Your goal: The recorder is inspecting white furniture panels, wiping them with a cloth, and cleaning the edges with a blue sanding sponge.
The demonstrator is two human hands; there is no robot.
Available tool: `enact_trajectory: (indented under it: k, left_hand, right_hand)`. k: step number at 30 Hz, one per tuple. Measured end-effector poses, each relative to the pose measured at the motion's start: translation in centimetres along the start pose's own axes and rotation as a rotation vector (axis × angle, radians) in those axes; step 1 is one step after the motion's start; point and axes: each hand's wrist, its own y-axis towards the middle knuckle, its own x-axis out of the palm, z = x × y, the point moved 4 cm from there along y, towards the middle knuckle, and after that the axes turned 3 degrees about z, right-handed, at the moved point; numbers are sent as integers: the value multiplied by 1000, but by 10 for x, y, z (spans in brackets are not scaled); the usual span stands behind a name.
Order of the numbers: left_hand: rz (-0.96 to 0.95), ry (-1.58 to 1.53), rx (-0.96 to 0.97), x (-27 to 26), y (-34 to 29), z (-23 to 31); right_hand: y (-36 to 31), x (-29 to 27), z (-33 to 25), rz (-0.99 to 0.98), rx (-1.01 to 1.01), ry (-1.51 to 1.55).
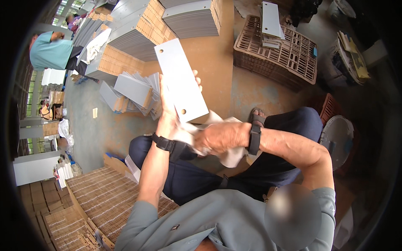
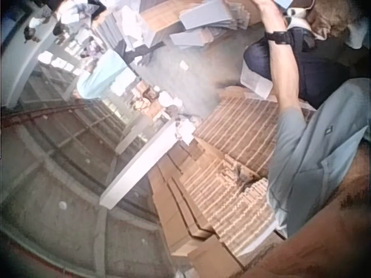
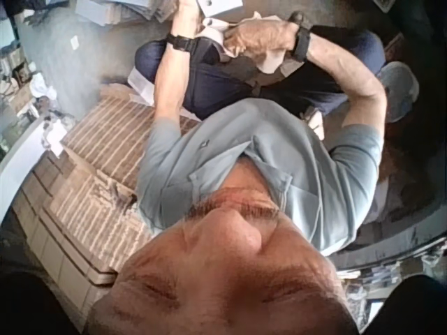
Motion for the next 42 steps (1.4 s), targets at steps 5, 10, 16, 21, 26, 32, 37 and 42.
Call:
enact_trajectory:
  k: [5, 10, 16, 21, 26, 32, 37, 42]
  left_hand:
    - [-4, 8, 75, 15, -9, 11]
    - [64, -41, 78, -17, -4, 10]
    - [485, 193, 144, -31, -6, 13]
    - [499, 451, 373, -14, -10, 20]
    - [388, 477, 413, -6, -7, 2]
    - [314, 693, 342, -3, -11, -7]
    - [193, 643, 316, 3, -18, -25]
    - [213, 181, 169, -15, -8, -25]
  right_hand:
    - [-53, -5, 61, -135, 333, 6]
    - [-66, -102, 56, 285, 592, -175]
    - [-63, -161, 34, 1001, 440, -315]
    - [-41, -160, 5, 1130, 293, -476]
    - [14, -106, 15, 576, 59, -563]
    - [4, -155, 42, 794, 122, -606]
    - [-63, -217, 67, 1343, 428, -506]
    - [-65, -200, 41, 1439, 322, -449]
